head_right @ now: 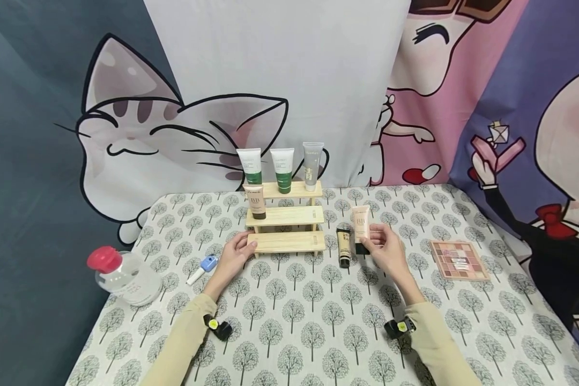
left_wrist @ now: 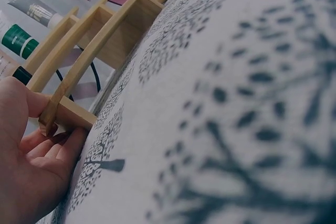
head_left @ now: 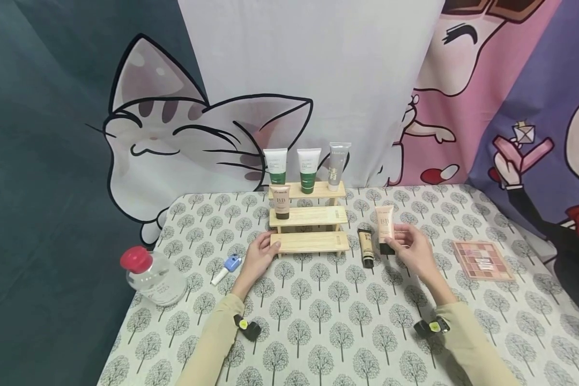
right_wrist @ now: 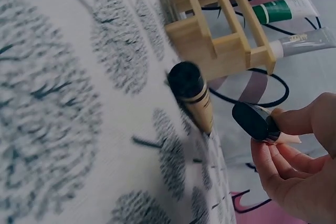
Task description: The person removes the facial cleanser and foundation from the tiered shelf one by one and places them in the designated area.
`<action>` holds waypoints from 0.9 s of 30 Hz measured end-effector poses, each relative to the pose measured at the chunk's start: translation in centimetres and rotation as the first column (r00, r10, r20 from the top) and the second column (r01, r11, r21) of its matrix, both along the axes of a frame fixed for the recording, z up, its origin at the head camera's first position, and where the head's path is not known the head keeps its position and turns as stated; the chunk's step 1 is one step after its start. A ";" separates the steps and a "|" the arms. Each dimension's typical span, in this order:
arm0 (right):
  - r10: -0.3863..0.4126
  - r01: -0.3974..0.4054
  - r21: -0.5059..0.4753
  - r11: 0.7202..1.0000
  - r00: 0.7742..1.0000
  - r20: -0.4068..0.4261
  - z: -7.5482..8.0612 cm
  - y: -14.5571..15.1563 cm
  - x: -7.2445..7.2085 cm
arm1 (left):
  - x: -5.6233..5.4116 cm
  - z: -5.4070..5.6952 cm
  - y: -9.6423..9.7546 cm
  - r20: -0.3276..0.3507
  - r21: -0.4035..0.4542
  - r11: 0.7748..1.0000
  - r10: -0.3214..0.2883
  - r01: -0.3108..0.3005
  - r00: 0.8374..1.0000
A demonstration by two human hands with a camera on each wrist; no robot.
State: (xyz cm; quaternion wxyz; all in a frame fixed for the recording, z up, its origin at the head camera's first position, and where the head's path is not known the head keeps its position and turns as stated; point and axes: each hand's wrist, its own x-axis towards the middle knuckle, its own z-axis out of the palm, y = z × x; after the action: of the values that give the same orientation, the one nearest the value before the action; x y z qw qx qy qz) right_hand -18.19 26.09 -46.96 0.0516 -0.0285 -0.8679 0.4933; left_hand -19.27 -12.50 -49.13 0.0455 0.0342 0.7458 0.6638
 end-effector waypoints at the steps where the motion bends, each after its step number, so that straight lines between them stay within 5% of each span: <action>1: 0.002 -0.002 -0.002 1.000 1.000 0.005 -0.1 0.2 0.2 | 0.0 0.0 0.0 0.003 0.003 1.000 0.002 -0.002 1.000; 17: 0.076 -0.094 0.083 0.992 0.976 0.203 -1.7 1.5 2.1 | 0.0 0.1 0.2 0.007 -0.027 0.999 0.026 -0.026 1.000; 27: 0.064 -0.098 0.155 0.983 0.975 0.211 -2.1 1.5 2.0 | 0.0 0.2 0.2 0.017 -0.018 1.000 0.023 -0.023 1.000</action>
State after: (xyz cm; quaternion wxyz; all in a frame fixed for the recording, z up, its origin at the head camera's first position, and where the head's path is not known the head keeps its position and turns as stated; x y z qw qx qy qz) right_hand -16.21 27.59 -49.05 -0.0564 -0.0394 -0.9067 0.4161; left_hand -19.29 -12.32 -48.98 0.0446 0.0196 0.7516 0.6578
